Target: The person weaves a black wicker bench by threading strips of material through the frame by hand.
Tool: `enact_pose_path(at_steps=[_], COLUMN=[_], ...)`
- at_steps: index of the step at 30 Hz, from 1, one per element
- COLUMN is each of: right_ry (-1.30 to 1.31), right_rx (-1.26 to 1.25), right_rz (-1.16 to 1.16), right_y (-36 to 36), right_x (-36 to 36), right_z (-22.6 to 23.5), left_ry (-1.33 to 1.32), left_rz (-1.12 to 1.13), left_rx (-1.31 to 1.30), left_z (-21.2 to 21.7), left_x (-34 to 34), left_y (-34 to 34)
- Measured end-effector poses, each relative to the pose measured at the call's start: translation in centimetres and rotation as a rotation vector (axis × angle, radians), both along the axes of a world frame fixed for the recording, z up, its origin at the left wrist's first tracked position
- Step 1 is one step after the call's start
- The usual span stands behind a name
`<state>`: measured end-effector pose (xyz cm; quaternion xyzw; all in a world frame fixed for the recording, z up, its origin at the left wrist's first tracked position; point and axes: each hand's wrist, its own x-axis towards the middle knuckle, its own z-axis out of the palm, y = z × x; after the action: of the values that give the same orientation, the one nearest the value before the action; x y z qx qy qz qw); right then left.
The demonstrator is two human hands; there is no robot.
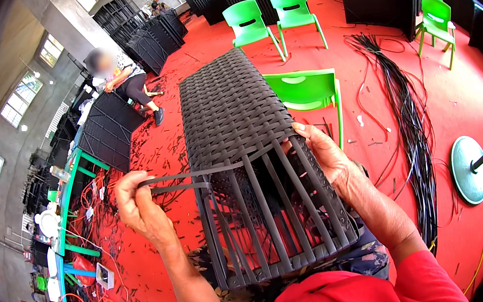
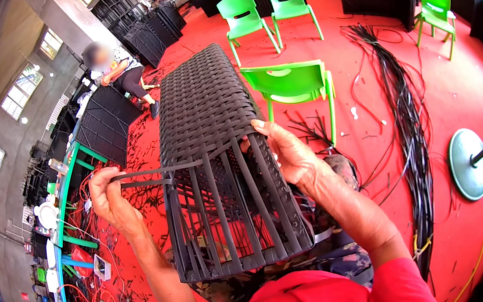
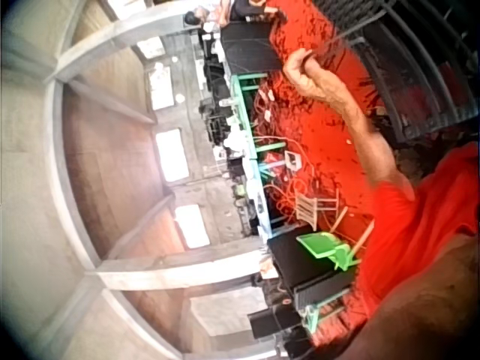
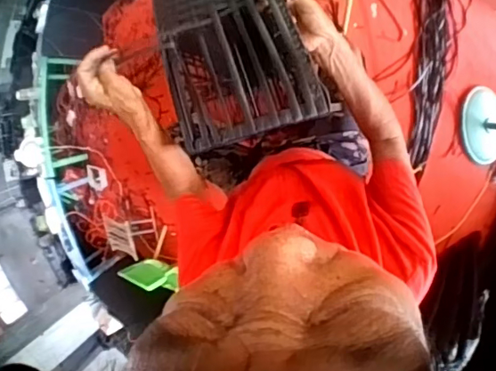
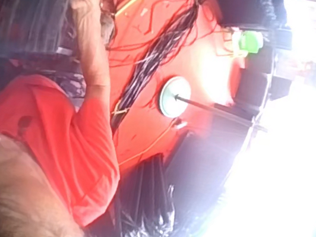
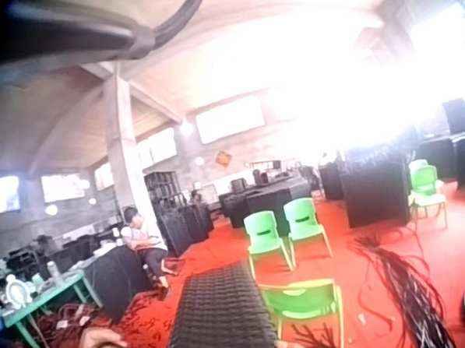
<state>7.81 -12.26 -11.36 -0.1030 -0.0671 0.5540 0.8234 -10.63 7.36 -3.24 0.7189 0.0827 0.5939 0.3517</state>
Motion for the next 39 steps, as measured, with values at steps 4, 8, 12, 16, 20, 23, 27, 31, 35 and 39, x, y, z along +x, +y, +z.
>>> enact_pose_path(at_steps=[4,8,12,16,20,23,27,31,35,39], right_ry=[0.02,0.006,0.115,0.044,0.022,-0.008,-0.033,-0.349,-1.131,-1.845], right_rx=[-0.02,-0.043,-0.108,-0.058,-0.102,-0.134,-0.166,-0.281,-0.502,-0.453], right_rz=[-0.006,-0.003,-0.051,-0.008,0.001,0.002,-0.01,-0.077,-0.665,-0.974], right_y=[-0.1,0.4,-0.2,-0.2,-0.7,-0.2,-0.9,-1.7,-2.5,-2.2], right_x=[0.1,-0.1,-0.6,-0.3,0.2,-0.5,0.3,0.9,1.6,0.1], right_z=[0.4,0.1,1.7,0.7,0.3,1.2,0.4,0.7,1.2,6.7], left_ry=[0.528,0.534,0.677,0.645,0.435,0.529,0.624,0.538,0.452,0.418], left_rz=[0.249,0.274,0.269,0.152,0.012,0.015,0.308,0.067,-0.03,-0.082], left_rx=[0.352,0.449,0.892,0.955,0.04,-0.143,0.113,-0.012,-0.058,-0.094], left_z=[-0.7,3.3,4.9,5.6,3.1,-2.1,-4.6,-7.5,-8.7,-7.8], left_x=[-0.1,-1.4,1.1,1.5,1.7,2.0,3.1,3.1,3.0,2.7], left_y=[-0.4,-4.8,-7.9,-6.0,-0.4,3.3,2.8,4.0,3.9,3.1])
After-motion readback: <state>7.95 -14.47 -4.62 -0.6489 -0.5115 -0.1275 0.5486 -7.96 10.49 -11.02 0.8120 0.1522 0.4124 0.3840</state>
